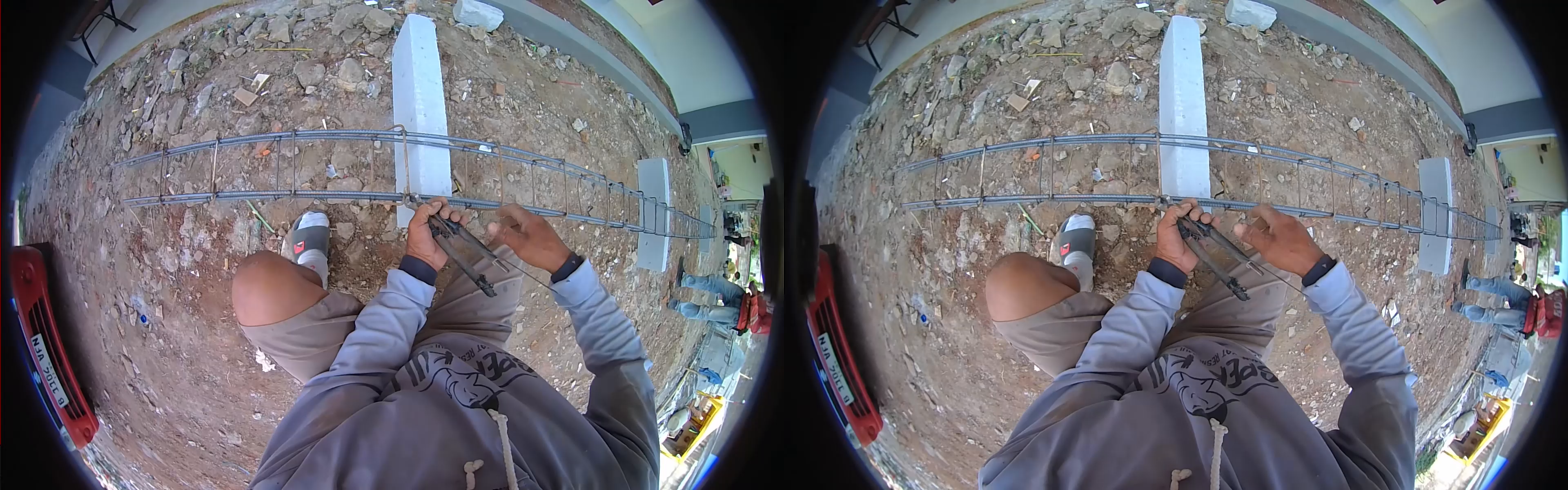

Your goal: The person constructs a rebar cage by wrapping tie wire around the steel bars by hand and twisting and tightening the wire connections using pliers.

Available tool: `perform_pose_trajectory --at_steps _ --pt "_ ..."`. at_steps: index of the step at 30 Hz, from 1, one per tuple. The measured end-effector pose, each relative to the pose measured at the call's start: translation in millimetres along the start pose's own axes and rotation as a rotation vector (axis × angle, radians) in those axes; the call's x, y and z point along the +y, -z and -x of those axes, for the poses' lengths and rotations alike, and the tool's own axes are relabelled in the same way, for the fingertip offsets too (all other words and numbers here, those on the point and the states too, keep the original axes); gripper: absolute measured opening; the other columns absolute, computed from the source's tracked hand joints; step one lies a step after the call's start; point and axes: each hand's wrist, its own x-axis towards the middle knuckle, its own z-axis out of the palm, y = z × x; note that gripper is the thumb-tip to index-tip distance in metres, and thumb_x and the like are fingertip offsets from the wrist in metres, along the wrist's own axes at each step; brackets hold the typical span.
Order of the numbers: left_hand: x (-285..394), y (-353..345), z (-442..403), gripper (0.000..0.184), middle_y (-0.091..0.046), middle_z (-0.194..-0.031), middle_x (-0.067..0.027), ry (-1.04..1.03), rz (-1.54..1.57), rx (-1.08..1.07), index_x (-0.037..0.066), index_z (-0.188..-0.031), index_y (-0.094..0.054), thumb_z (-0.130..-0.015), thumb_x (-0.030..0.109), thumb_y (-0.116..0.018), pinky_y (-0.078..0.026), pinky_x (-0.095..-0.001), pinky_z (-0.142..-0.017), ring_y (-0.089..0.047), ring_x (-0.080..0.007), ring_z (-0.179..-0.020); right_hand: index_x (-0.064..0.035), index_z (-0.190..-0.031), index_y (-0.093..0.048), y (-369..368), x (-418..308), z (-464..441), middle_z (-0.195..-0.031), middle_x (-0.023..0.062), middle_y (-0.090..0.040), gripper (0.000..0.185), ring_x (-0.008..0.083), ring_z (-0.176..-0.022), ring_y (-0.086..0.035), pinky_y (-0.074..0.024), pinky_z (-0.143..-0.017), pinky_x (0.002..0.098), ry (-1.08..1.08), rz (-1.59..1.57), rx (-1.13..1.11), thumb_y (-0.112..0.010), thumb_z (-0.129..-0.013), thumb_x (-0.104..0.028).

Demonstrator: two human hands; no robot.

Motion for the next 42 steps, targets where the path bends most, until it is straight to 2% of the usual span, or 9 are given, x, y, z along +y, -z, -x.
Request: perform_pose_trajectory --at_steps 2,10,13,16,19,23,26,33,42 --pt "-2 -7 -3 0.008 -0.049 -0.066 -0.0015 -0.029 0.030 0.008 0.006 -0.083 -0.053 -0.082 0.014 -0.054 -0.049 -0.0429 -0.081 -0.052 -0.0201 -0.066 0.0057 -0.121 -0.048 -7 -18 31 -0.100 0.0227 -0.059 0.068 0.0322 -0.092 -0.060 -0.0481 -0.081 0.0397 0.288 0.615 0.174 -0.065 -0.080 -0.045" --pt "-9 -24 -8 0.012 -0.045 -0.065 0.0007 -0.046 -0.002 0.282 0.009 -0.084 -0.052 -0.085 0.020 -0.057 -0.048 -0.0396 -0.067 -0.046 -0.0175 -0.058 0.0064 -0.105 -0.052 -73 -7 28 -0.097 0.0233 -0.060 0.044 0.0365 -0.090 -0.060 -0.0457 -0.079 0.0444 0.152 0.789 0.360 -0.064 -0.074 -0.023" --pt "-12 -32 11 0.023 -0.045 -0.069 0.0010 -0.053 -0.116 0.414 0.011 -0.087 -0.052 -0.086 0.032 -0.061 -0.048 -0.0390 -0.068 -0.050 -0.0175 -0.061 0.0061 -0.099 -0.057 -48 -10 17 -0.082 0.0194 -0.062 0.037 0.0310 -0.073 -0.063 -0.0498 -0.065 0.0405 0.093 0.484 -0.044 -0.062 -0.082 -0.027" --pt "-14 -21 22 0.043 -0.054 -0.082 -0.0023 -0.038 -0.169 0.231 0.011 -0.100 -0.055 -0.085 0.051 -0.058 -0.049 -0.0400 -0.073 -0.056 -0.0185 -0.076 0.0047 -0.100 -0.058 -7 -6 -5 -0.074 0.0171 -0.063 0.038 0.0258 -0.065 -0.064 -0.0513 -0.057 0.0364 -0.325 -0.607 -0.574 -0.056 -0.090 -0.032" --pt "-12 -18 14 0.046 -0.061 -0.095 -0.0067 -0.014 -0.111 0.131 0.008 -0.109 -0.056 -0.088 0.049 -0.053 -0.050 -0.0409 -0.075 -0.059 -0.0207 -0.085 0.0052 -0.098 -0.060 -6 4 -12 -0.075 0.0126 -0.063 0.049 0.0190 -0.059 -0.062 -0.0509 -0.052 0.0298 -0.310 -0.731 -0.719 -0.054 -0.091 -0.043" --pt "-15 -16 2 0.036 -0.063 -0.093 -0.0083 0.011 0.008 0.102 0.007 -0.102 -0.059 -0.089 0.040 -0.052 -0.050 -0.0396 -0.074 -0.061 -0.0227 -0.084 0.0052 -0.108 -0.056 -7 -13 -2 -0.081 0.0124 -0.062 0.066 0.0220 -0.066 -0.063 -0.0526 -0.056 0.0320 -0.217 -0.123 -0.385 -0.065 -0.079 -0.053" --pt "-14 -15 -6 0.032 -0.064 -0.085 -0.0079 -0.006 0.029 0.074 0.008 -0.094 -0.060 -0.089 0.039 -0.052 -0.050 -0.0386 -0.072 -0.061 -0.0233 -0.080 0.0044 -0.120 -0.048 -28 -38 37 -0.096 0.0141 -0.059 0.075 0.0268 -0.086 -0.061 -0.0514 -0.072 0.0402 0.188 0.819 0.282 -0.072 -0.072 -0.048" --pt "-15 -25 -3 0.032 -0.057 -0.076 -0.0061 -0.039 0.021 0.178 0.009 -0.081 -0.053 -0.091 0.038 -0.051 -0.048 -0.0439 -0.080 -0.058 -0.0244 -0.077 0.0006 -0.122 -0.046 -60 -27 33 -0.097 0.0135 -0.053 0.048 0.0289 -0.092 -0.054 -0.0406 -0.082 0.0473 0.094 0.942 0.469 -0.055 -0.077 -0.015" --pt "-23 -6 1 0.045 -0.063 -0.090 -0.0090 -0.027 -0.214 0.277 0.008 -0.093 -0.055 -0.089 0.053 -0.051 -0.047 -0.0401 -0.079 -0.061 -0.0254 -0.090 -0.0058 -0.101 -0.045 -85 30 -1 -0.090 0.0147 -0.054 0.035 0.0321 -0.088 -0.057 -0.0462 -0.074 0.0432 0.068 0.771 0.424 -0.061 -0.070 -0.013"
